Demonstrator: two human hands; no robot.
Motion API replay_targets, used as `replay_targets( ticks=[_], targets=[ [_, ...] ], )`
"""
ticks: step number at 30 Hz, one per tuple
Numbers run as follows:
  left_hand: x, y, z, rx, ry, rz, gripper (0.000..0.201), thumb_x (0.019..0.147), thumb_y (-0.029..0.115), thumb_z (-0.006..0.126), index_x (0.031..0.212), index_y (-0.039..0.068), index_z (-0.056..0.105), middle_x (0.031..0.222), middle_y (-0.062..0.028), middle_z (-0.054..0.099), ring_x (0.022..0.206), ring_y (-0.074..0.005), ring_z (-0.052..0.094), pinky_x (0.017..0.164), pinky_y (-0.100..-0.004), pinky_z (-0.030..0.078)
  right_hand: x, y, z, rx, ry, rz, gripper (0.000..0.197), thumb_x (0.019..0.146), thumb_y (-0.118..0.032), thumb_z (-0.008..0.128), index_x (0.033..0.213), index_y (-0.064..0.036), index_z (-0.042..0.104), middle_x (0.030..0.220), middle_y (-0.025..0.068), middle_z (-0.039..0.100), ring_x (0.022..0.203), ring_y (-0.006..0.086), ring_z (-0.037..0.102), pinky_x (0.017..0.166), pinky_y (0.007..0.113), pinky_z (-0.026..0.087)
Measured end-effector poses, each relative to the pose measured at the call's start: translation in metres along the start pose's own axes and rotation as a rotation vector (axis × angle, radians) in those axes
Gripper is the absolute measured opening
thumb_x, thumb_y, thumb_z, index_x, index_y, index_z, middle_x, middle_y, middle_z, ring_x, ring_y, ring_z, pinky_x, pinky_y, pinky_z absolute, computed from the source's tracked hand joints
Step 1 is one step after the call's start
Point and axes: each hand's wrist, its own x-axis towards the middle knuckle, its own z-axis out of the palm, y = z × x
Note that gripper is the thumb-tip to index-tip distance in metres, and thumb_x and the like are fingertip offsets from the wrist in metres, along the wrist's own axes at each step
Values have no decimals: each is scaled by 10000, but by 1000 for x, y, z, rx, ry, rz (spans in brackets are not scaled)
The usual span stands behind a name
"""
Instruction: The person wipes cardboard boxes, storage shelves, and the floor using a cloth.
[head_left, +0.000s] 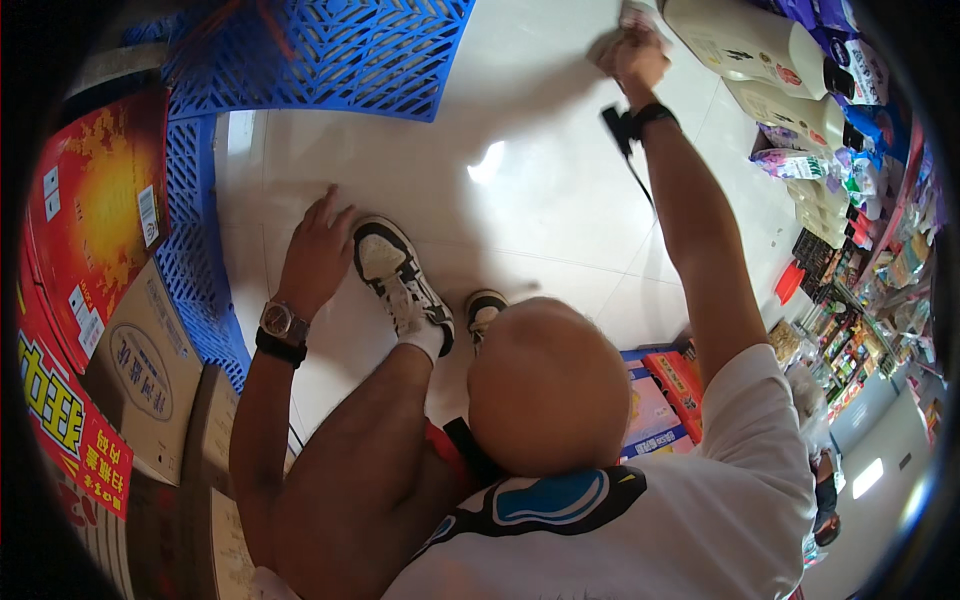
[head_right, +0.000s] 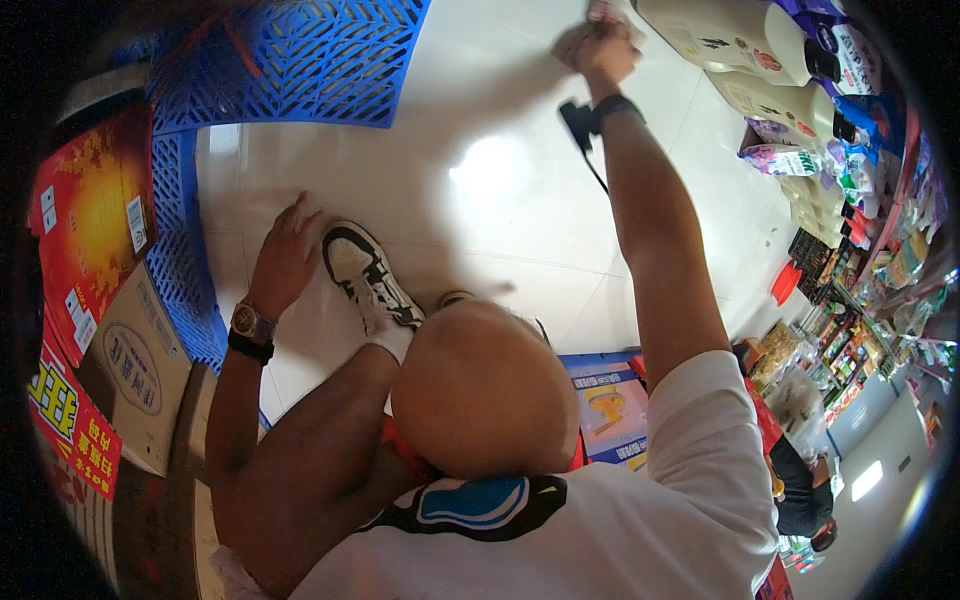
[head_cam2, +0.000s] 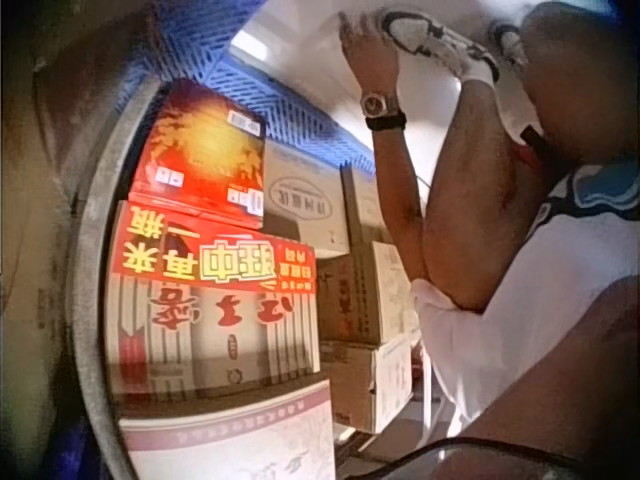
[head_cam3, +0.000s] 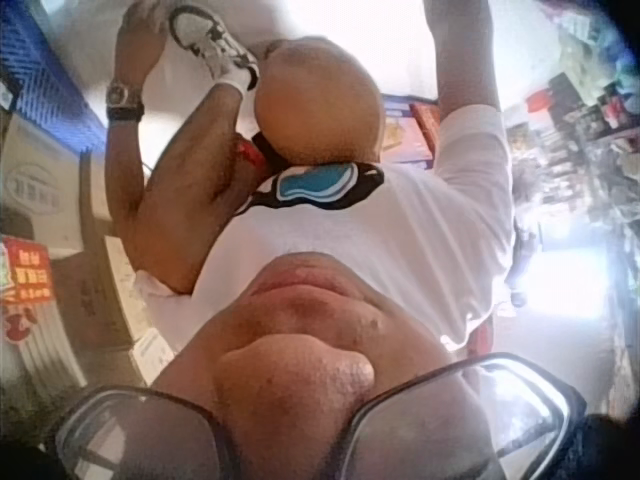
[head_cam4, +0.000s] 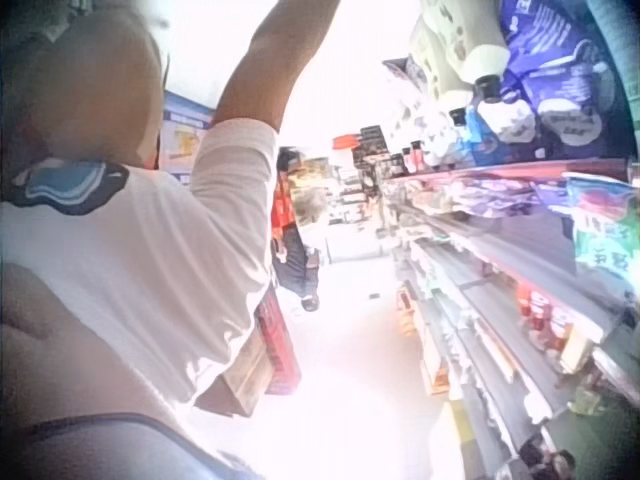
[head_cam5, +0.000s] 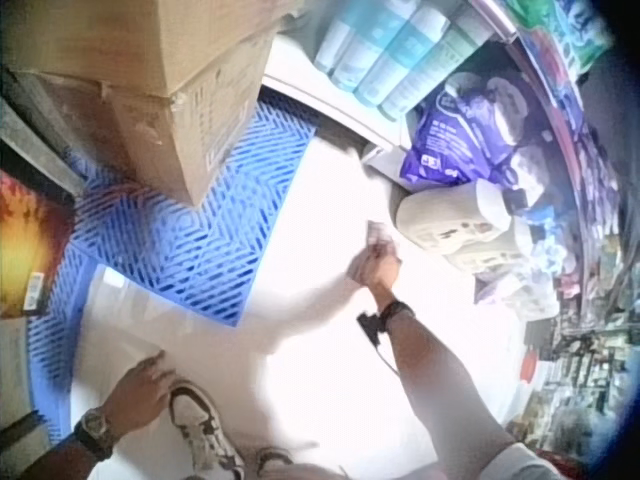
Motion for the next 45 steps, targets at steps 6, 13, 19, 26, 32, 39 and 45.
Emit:
replay_targets(
  ticks=[6,13,19,26,32,39,45],
  targets=[
    [6,11,1,-24,-38,-48,573,1052,117,766,1611,52,656,1859,-234,417,1662,-439,481,1337,-570,477,-38,6,6,-46,116,-347,472,1059,-288,712,1506,-146,759,1514,221,738,1351,467,689,1150,606,527],
    [9,6,7,46,87,-46,610,1041,121,790,1634,72,653,1906,-218,324,1693,-472,428,1321,-587,489,-281,-105,-64,262,-368,-537,667,985,-174,844,1635,-235,709,1733,137,601,1476,417,580,1239,594,472],
    [11,-6,8,16,133,-65,615,1037,119,794,1634,73,655,1921,-208,298,1688,-480,429,1303,-602,506,-313,-115,-75,289,-442,-428,531,1003,-118,844,1523,-211,789,1704,111,622,1447,429,582,1258,564,475],
    [3,-5,21,-33,165,-73,600,1038,123,788,1621,60,661,1936,-208,277,1676,-488,437,1301,-596,507,-294,-120,-60,294,-344,-405,453,952,-112,861,1394,-206,824,1528,101,686,1328,409,641,1128,535,561],
    [-6,1,28,-34,156,-94,572,1040,114,780,1597,46,669,1923,-222,298,1665,-489,453,1307,-587,502,-216,-147,-31,280,-200,-521,353,936,-141,836,1276,-237,842,1421,55,714,1277,379,665,1064,501,579],
    [-13,15,26,-46,109,-117,556,1040,108,776,1585,58,677,1905,-254,321,1663,-499,454,1328,-592,476,-99,-162,-14,235,-313,-605,530,1005,-222,805,1523,-222,694,1580,115,640,1465,420,570,1196,592,515],
    [1,29,17,-81,76,-58,563,1048,122,751,1601,57,670,1896,-254,344,1669,-490,449,1339,-583,467,-108,-172,-20,337,-250,-505,354,982,-230,824,1335,-258,825,1425,86,721,1342,438,653,1173,528,584]
  ],
)
